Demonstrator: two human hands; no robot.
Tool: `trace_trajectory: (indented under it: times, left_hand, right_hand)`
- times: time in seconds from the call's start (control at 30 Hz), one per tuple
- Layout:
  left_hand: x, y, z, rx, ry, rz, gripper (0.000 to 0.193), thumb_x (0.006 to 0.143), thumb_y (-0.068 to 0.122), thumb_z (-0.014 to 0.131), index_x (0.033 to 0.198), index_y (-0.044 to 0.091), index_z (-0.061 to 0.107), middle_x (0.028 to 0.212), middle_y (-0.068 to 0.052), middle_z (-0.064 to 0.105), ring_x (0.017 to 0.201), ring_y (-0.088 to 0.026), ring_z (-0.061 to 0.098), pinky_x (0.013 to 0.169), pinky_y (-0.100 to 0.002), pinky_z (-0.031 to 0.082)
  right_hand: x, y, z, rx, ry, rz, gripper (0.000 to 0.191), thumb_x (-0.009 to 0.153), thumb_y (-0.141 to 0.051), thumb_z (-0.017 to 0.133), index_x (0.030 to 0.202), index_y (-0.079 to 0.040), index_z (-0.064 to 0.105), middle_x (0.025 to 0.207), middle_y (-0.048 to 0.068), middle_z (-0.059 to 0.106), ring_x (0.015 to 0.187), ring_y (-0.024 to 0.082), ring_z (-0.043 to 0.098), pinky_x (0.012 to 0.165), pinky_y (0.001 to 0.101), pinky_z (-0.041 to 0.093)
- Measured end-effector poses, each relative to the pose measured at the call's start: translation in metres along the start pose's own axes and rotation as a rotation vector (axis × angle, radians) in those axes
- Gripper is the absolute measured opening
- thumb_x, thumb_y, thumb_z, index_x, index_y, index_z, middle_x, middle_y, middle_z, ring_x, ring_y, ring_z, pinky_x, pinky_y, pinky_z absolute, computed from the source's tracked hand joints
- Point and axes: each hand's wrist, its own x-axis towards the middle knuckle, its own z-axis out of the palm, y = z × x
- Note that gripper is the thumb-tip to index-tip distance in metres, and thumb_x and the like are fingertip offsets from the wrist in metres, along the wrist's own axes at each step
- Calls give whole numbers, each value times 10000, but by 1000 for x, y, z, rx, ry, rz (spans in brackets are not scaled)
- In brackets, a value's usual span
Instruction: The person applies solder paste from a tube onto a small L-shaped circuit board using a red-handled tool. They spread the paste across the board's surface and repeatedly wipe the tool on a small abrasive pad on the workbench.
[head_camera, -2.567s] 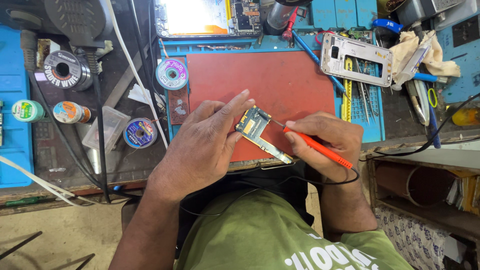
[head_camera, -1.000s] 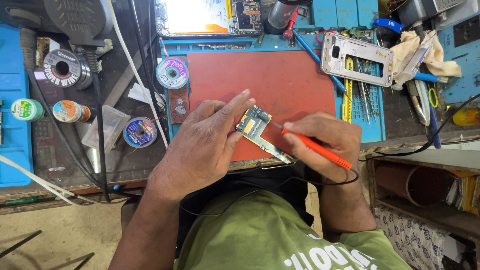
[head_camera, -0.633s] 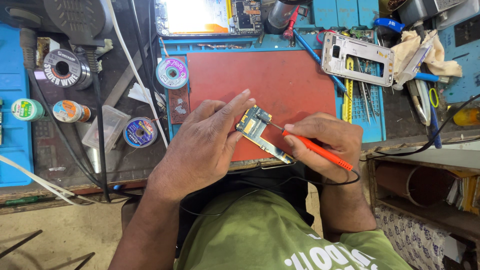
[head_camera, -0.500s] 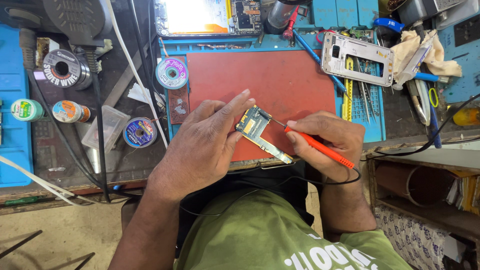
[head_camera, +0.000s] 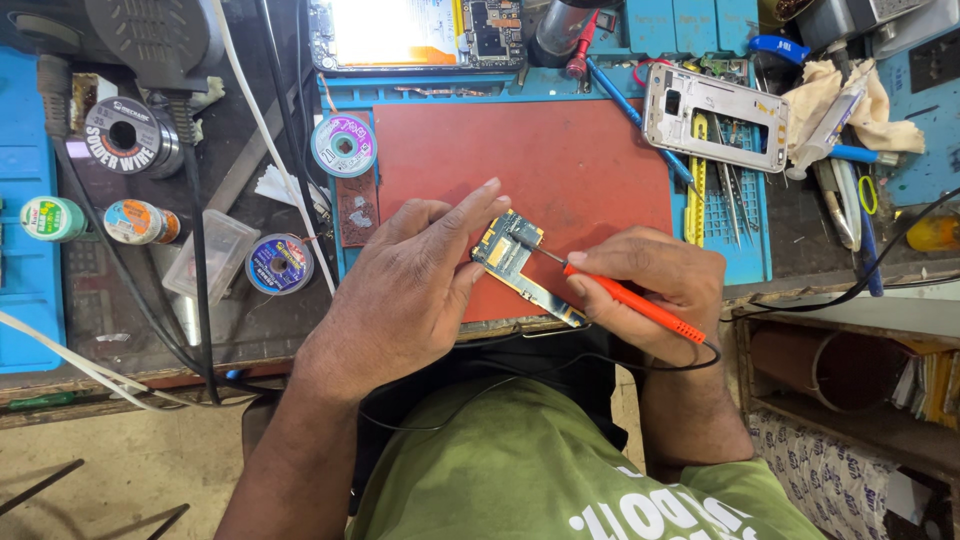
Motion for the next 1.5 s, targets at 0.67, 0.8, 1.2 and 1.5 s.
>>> trace_trajectory:
  times: [0.67,0.8,1.2,1.5]
  left_hand:
    - [0,0,0,3,1,-1,666,892,19,663,1513,-9,425,1315,-111,662,1125,-300,599,1009,-445,482]
    - [0,0,0,-2,5,0,667,892,22,665,1514,-4,424,1328,-113,661,1123,-296,600,1008,-441,484]
    - [-1,1,1,2,4,-10,664,896,24,662,1516,-2,425,1294,-104,673,1123,-297,601,1012,-444,483]
    - [-2,0,1,-4,4,-6,673,889,24,665,1516,-6,421,1313,-103,672,1121,-300,599,1011,-445,481]
  right_hand:
    - [-1,-3,2,48,73,115,193,858,35,795,1047,17,762,863,112,745,732,143,696,639,243,514]
    - [-2,-3,2,46,65,131,193,850,35,799,1038,17,761,861,112,747,710,133,695,618,230,516]
    - [-4,-2,4,61,80,153,206,853,38,797,1055,16,762,883,117,749,727,135,699,637,232,524]
    - [-6,-2,5,49,80,157,209,845,43,794,1050,17,765,876,118,748,722,138,701,634,230,524]
